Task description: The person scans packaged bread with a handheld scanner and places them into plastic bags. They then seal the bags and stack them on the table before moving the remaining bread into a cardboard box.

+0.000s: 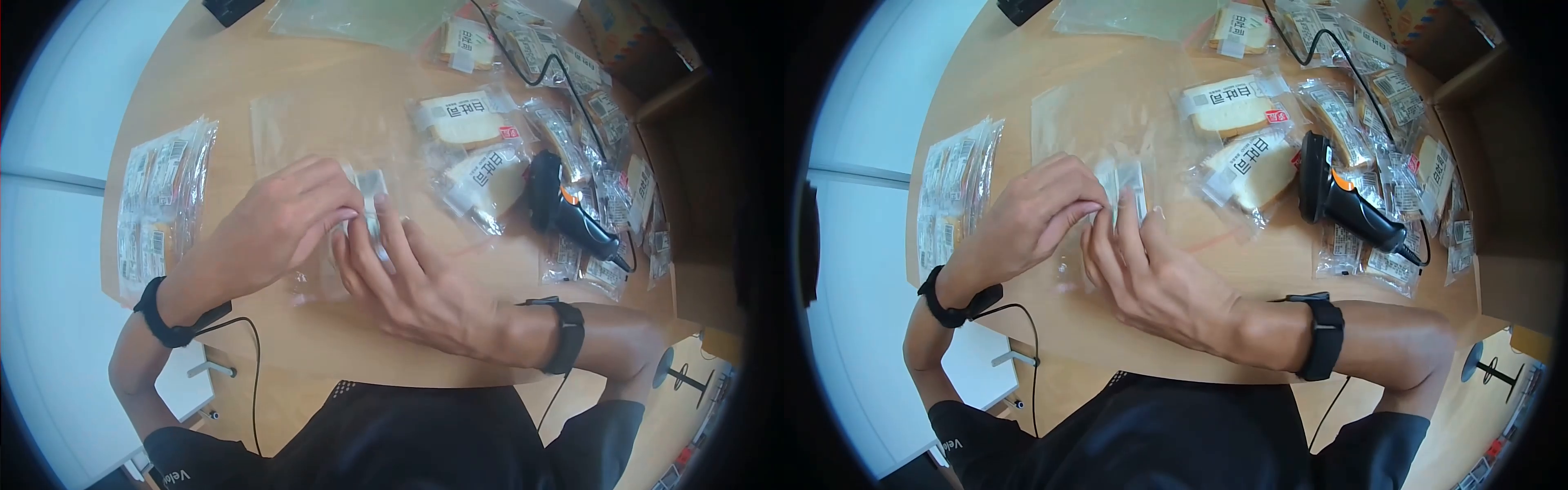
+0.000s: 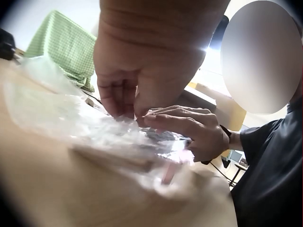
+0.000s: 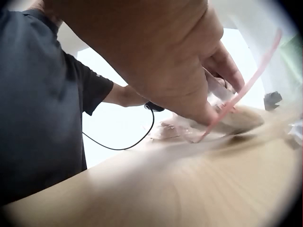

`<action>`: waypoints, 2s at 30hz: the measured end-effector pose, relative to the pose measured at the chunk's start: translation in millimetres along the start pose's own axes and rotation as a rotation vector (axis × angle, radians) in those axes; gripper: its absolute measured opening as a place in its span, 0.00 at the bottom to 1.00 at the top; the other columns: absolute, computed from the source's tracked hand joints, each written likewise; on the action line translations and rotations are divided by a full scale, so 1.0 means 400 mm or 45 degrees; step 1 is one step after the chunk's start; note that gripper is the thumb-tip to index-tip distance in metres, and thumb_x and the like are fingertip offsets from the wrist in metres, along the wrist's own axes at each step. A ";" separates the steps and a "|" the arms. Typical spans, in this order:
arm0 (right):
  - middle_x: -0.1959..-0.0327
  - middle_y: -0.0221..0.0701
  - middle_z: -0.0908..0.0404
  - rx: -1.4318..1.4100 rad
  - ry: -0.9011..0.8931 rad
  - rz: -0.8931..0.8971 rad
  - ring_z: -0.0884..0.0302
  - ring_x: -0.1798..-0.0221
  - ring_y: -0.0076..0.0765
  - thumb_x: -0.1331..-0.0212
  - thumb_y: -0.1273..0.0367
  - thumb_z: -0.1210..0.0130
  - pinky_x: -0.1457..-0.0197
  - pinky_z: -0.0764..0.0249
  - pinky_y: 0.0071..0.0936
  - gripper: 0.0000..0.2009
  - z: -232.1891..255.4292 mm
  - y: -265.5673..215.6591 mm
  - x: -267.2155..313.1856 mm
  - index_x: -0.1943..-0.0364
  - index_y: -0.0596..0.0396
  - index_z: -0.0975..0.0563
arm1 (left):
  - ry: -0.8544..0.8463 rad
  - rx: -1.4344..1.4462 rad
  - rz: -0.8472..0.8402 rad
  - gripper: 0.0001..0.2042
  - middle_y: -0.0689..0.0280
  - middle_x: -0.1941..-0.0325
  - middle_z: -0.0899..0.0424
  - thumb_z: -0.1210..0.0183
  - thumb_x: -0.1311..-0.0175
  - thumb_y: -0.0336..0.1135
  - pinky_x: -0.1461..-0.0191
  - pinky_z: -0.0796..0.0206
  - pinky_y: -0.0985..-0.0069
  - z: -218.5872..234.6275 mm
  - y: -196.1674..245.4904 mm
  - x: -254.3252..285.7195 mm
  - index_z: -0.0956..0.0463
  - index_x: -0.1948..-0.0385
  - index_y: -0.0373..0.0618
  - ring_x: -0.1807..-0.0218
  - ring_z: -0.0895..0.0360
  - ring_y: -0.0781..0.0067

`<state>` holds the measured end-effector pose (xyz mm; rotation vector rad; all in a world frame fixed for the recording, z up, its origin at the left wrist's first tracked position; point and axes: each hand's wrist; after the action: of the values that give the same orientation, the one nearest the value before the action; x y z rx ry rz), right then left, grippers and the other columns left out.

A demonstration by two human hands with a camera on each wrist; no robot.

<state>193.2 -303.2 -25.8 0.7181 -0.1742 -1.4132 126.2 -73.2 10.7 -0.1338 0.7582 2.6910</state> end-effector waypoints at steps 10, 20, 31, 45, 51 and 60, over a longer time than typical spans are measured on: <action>0.30 0.57 0.26 -1.068 -0.144 -0.287 0.30 0.25 0.59 0.36 0.62 0.44 0.23 0.34 0.47 0.26 -0.096 -0.040 0.029 0.43 0.74 0.22 | -0.230 -0.254 -0.108 0.23 0.48 0.46 0.19 0.34 0.32 0.48 0.39 0.26 0.54 -0.121 0.144 0.168 0.20 0.52 0.33 0.45 0.21 0.46; 0.27 0.55 0.28 -1.008 0.003 -0.404 0.35 0.20 0.58 0.36 0.65 0.42 0.20 0.39 0.57 0.24 -0.231 -0.046 -0.108 0.39 0.68 0.23 | -0.473 -0.200 0.118 0.42 0.40 0.34 0.26 0.44 0.30 0.67 0.18 0.48 0.44 -0.257 0.145 0.189 0.28 0.37 0.26 0.25 0.34 0.36; 0.29 0.56 0.27 -0.890 0.135 -0.258 0.31 0.24 0.60 0.38 0.65 0.44 0.19 0.39 0.56 0.26 -0.335 -0.024 -0.177 0.37 0.66 0.24 | -0.462 -0.331 0.091 0.45 0.41 0.21 0.38 0.41 0.32 0.65 0.15 0.52 0.48 -0.210 0.164 0.149 0.36 0.28 0.29 0.19 0.41 0.40; 0.37 0.45 0.20 -1.057 -0.488 -0.205 0.24 0.32 0.56 0.45 0.69 0.30 0.28 0.28 0.47 0.32 -0.192 0.507 0.060 0.33 0.55 0.25 | -0.436 -0.568 -0.308 0.32 0.50 0.29 0.27 0.34 0.34 0.54 0.24 0.33 0.55 -0.148 0.182 0.092 0.24 0.34 0.43 0.27 0.30 0.46; 0.30 0.48 0.27 -1.142 -0.619 -0.111 0.26 0.29 0.58 0.47 0.70 0.31 0.27 0.28 0.48 0.37 -0.250 0.515 0.053 0.30 0.59 0.30 | -0.141 -0.277 -0.230 0.35 0.46 0.30 0.24 0.37 0.31 0.55 0.24 0.34 0.52 -0.075 0.165 0.004 0.30 0.30 0.36 0.27 0.28 0.44; 0.66 0.50 0.16 -0.749 0.052 -0.687 0.14 0.63 0.56 0.44 0.75 0.41 0.59 0.20 0.48 0.14 -0.178 0.536 0.096 0.53 0.63 0.18 | -0.230 0.032 0.189 0.39 0.39 0.30 0.28 0.40 0.25 0.55 0.28 0.31 0.57 -0.082 0.043 -0.014 0.38 0.27 0.28 0.26 0.31 0.38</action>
<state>416.3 -316.8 24.9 0.3050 0.4880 -1.8389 125.4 -105.8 -7.9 0.1761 0.7726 2.7825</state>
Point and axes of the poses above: each hand's wrist, its own x-axis away from the middle knuckle, its own z-axis out of the back of the hand, y = z × x
